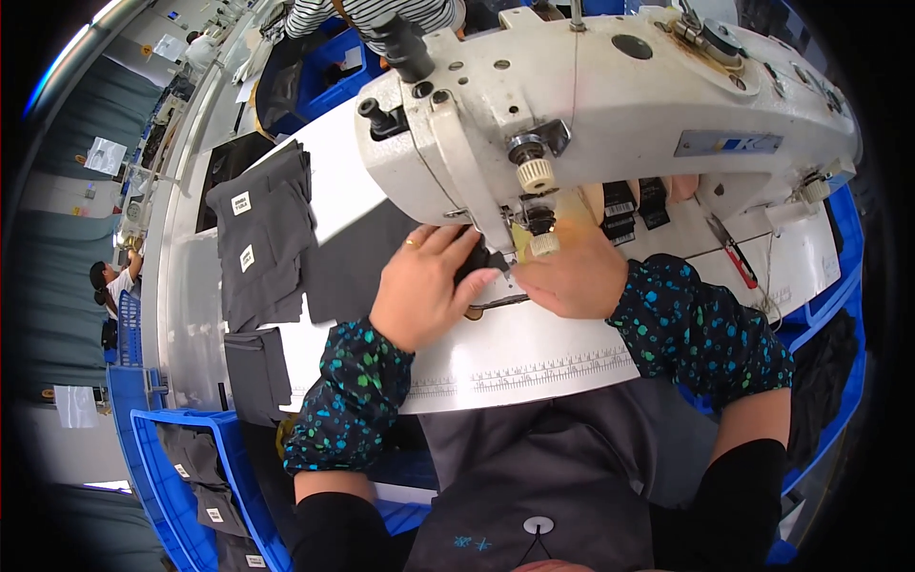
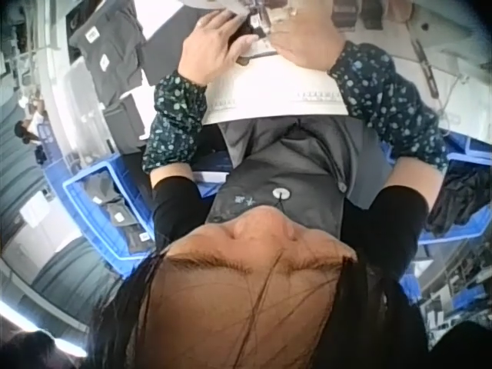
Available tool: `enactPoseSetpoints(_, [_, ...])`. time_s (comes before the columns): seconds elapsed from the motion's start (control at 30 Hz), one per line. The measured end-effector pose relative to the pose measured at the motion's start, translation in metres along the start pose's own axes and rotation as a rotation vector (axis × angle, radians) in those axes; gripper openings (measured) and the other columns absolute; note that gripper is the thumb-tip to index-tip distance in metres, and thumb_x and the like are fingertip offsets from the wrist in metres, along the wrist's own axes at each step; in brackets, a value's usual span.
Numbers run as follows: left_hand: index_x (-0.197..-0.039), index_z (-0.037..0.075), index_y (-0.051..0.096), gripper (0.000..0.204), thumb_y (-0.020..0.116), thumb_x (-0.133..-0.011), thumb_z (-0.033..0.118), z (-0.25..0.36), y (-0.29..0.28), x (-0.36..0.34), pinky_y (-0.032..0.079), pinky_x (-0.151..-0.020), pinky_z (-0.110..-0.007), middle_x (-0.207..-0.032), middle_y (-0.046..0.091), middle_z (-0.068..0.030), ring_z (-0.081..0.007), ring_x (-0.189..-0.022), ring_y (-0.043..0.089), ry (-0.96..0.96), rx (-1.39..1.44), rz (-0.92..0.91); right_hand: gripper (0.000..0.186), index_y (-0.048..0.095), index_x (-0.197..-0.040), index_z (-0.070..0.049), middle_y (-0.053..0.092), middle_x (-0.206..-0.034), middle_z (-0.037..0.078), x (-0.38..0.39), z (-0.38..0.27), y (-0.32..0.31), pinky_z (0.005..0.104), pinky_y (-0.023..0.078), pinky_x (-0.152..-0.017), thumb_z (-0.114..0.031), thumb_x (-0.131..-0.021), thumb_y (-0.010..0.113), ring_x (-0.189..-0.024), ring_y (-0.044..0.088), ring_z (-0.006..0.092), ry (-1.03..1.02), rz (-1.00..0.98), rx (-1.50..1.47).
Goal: Sewing small black pocket pieces onto larger black fabric components using an industrial sewing machine.
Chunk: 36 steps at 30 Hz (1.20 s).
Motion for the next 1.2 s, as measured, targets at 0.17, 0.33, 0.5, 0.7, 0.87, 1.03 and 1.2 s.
enactPoseSetpoints(0.17, [-0.123,0.01,0.069,0.043,0.062,-0.096,0.043,0.025,-0.012,0.013,0.058,-0.069,-0.042,-0.115,0.065,-0.0132,-0.0337,-0.096,0.063,-0.095,-0.148,-0.13,0.011,0.066,-0.081,-0.013,0.057,-0.076,0.001,0.005,-0.007,0.001,0.0363,0.046,-0.07,-0.022,-0.078,0.073,-0.074,0.062,0.0199,-0.112,-0.132,-0.17])
enactPoseSetpoints(0.33, [-0.115,0.01,0.07,0.042,0.077,-0.084,0.038,0.001,-0.006,0.011,0.055,-0.079,-0.043,-0.107,0.063,-0.0105,-0.0321,-0.095,0.062,-0.044,-0.081,-0.018,0.014,0.067,-0.089,-0.015,0.055,-0.077,0.0,0.0,-0.01,0.001,0.0382,0.047,-0.061,-0.02,-0.078,0.075,-0.073,0.061,0.0196,-0.173,-0.146,-0.17])
enactPoseSetpoints(0.5, [-0.111,0.008,0.068,0.055,0.088,-0.069,0.037,-0.025,0.006,-0.008,0.052,-0.08,-0.043,-0.106,0.063,-0.0108,-0.0358,-0.097,0.06,-0.143,0.083,0.004,0.019,0.064,-0.09,-0.012,0.055,-0.076,0.0,0.005,-0.016,0.002,0.0339,0.045,-0.069,-0.023,-0.079,0.074,-0.074,0.061,0.018,-0.199,-0.102,-0.093])
enactPoseSetpoints(0.7, [-0.115,0.008,0.066,0.056,0.087,-0.072,0.037,-0.035,0.024,0.003,0.046,-0.089,-0.045,-0.109,0.062,-0.01,-0.0342,-0.106,0.057,-0.215,0.221,0.019,0.018,0.062,-0.088,-0.012,0.054,-0.076,0.0,0.003,-0.008,-0.005,0.0332,0.044,-0.066,-0.02,-0.078,0.075,-0.072,0.06,0.0171,-0.111,-0.051,-0.029])
enactPoseSetpoints(0.87, [-0.113,0.008,0.066,0.051,0.084,-0.076,0.038,-0.024,0.025,0.008,0.043,-0.093,-0.044,-0.111,0.061,-0.0082,-0.033,-0.106,0.055,-0.108,0.11,0.213,0.016,0.062,-0.085,-0.012,0.054,-0.075,0.0,0.002,-0.011,-0.002,0.0335,0.043,-0.066,-0.02,-0.079,0.075,-0.071,0.06,0.0179,-0.122,-0.066,-0.065])
enactPoseSetpoints(1.03, [-0.105,0.01,0.068,0.041,0.083,-0.077,0.035,-0.032,0.018,-0.002,0.043,-0.092,-0.042,-0.109,0.063,-0.0069,-0.0318,-0.104,0.057,0.095,0.131,0.193,0.015,0.065,-0.088,-0.012,0.056,-0.077,0.0,0.001,-0.005,-0.005,0.0343,0.044,-0.067,-0.018,-0.078,0.074,-0.07,0.06,0.019,-0.047,-0.05,0.027])
enactPoseSetpoints(1.2, [-0.101,0.015,0.072,0.018,0.077,-0.084,0.017,-0.033,0.028,-0.005,0.042,-0.094,-0.042,-0.112,0.065,-0.0029,-0.029,-0.105,0.058,0.21,0.195,0.015,0.028,0.07,-0.103,-0.01,0.057,-0.076,0.0,0.001,-0.008,-0.004,0.0352,0.044,-0.067,-0.018,-0.077,0.074,-0.069,0.059,0.0199,-0.119,-0.061,-0.034])
Point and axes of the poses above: each hand's wrist, its own x-axis away from the middle knuckle, its own y-axis out of the palm, z = x × y, the point moved 3 cm from there along -x, towards the middle knuckle
